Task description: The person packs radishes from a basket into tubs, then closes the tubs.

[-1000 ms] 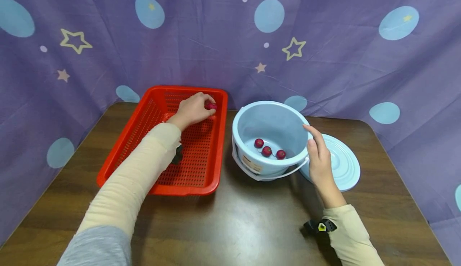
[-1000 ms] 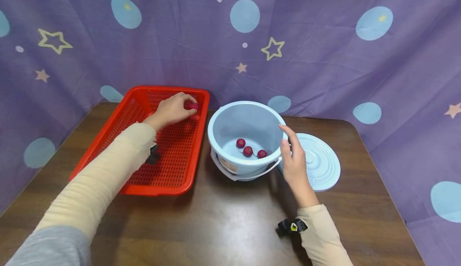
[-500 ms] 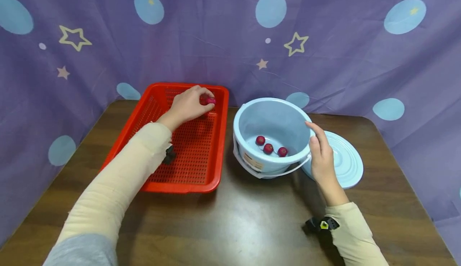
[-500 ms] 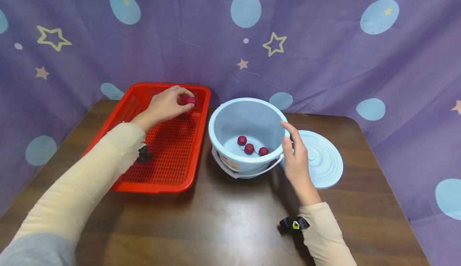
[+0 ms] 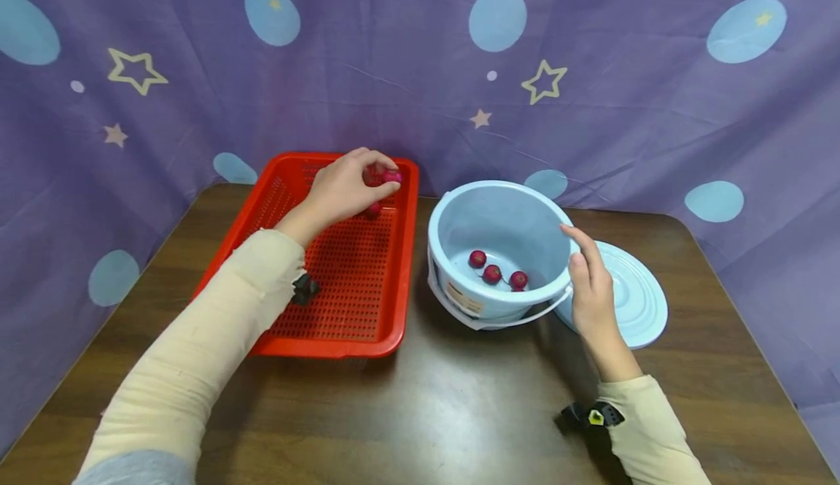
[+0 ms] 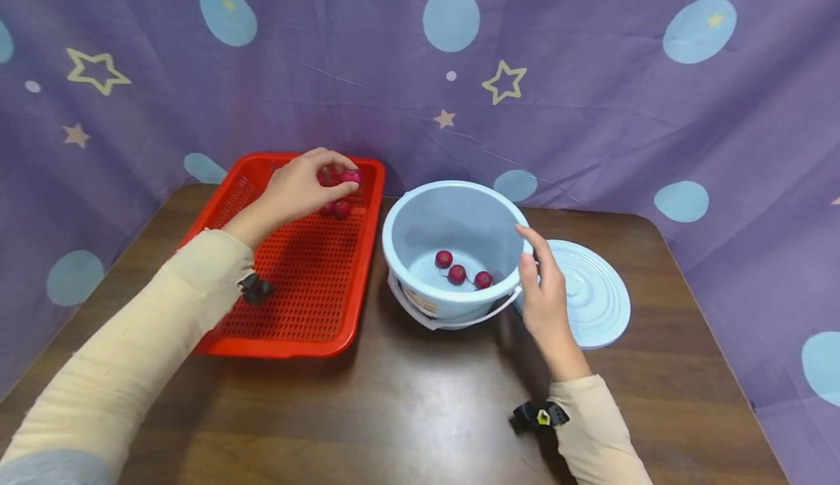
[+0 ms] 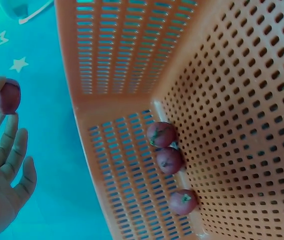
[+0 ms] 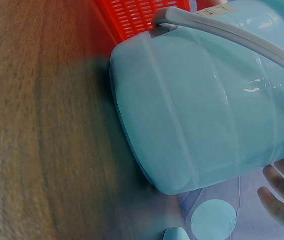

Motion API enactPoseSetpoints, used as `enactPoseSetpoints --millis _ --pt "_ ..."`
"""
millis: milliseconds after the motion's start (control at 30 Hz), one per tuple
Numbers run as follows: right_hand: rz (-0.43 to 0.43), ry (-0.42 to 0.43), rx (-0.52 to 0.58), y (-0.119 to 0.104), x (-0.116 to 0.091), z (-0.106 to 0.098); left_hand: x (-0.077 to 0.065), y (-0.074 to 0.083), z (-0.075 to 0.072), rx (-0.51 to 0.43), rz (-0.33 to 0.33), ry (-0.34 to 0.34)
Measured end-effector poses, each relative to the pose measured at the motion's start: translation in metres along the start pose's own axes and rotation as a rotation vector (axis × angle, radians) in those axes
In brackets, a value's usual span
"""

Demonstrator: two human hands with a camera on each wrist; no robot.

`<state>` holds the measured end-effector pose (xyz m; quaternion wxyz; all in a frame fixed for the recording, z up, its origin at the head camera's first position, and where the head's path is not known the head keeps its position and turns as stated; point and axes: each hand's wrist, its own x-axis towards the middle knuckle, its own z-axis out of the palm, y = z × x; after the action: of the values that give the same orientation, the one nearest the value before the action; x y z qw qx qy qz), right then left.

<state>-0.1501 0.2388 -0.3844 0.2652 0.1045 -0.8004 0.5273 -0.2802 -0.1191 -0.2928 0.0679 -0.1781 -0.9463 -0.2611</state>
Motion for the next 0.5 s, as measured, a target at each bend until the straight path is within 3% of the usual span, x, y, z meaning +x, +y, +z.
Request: enactPoseSetpoints --millis 300,500 --pt "-0.004 0.006 0.007 0.002 -0.001 -0.001 -0.007 0.012 -0.002 -0.020 0.009 -0.011" --pt "-0.003 0.006 0.008 0.003 -0.001 0.000 -0.012 0.019 -0.002 -0.006 0.052 0.000"
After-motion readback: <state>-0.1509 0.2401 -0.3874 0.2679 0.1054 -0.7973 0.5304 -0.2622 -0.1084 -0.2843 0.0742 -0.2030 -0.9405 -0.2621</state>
